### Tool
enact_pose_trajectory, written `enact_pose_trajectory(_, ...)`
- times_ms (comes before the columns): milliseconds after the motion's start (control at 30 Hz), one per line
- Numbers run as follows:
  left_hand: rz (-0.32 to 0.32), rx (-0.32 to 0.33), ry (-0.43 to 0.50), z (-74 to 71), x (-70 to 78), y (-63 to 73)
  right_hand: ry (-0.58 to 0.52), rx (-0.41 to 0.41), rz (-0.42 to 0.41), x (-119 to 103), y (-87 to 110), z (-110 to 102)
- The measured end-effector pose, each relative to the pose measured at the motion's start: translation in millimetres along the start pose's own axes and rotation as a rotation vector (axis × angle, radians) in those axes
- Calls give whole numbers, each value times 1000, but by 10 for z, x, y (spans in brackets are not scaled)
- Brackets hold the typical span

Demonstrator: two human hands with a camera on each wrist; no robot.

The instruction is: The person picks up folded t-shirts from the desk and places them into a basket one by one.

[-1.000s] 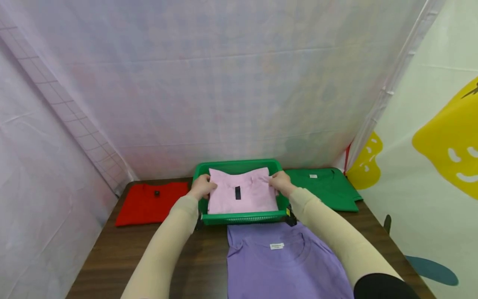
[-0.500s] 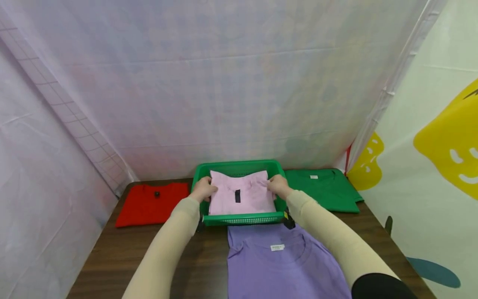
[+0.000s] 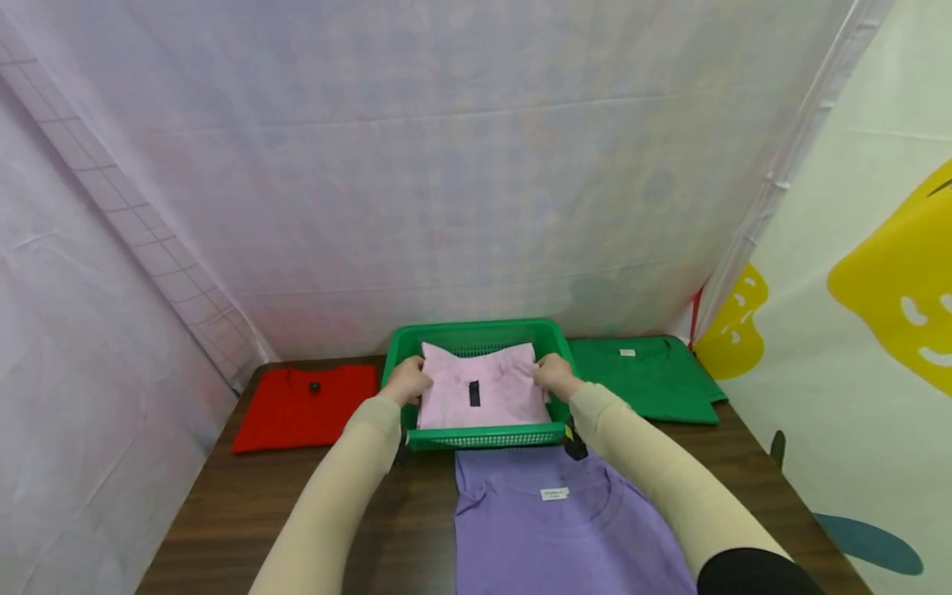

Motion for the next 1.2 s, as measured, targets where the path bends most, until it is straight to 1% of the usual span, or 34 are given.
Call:
enact_pose_trajectory(233, -19, -16, -14, 45, -35, -26, -50, -37, 34, 36, 51, 39)
enact_pose_trajectory(367, -13, -29, -21, 56, -45, -26, -77, -45, 41, 67, 55, 61)
enact_pose_trajectory(500, -8, -36, -32, 52, -36, -8, -108, -54, 50, 94, 42, 81)
enact_pose_trajectory(633, -12, -40, -27, 45, -25, 31, -141, -81, 54, 104, 34, 97)
enact_pose_trajectory(767, -21, -51, -4, 57, -28, 60, -154, -113, 58, 91, 58, 91)
enact_pose_trajectory(933, -40, -65, 32, 76, -57, 49, -155, -135, 55, 40, 126, 43)
enact_pose_trajectory(1067, -55, -87, 60, 79, -84, 47, -158, -147, 49, -8, 166, 5)
enact_pose_trajectory(1200, -71, -112, 36, 83, -106, 59, -173, -162, 64, -31, 176, -11)
Point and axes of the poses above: each hand's wrist, its own y-axis away from the middle knuckle, its own z-axis out of the palm, x = y × z, the point moved 5 cm from there along -y, towards the middle knuckle, and after that the axes turned 10 degrees about z, right-handed, at the moved point
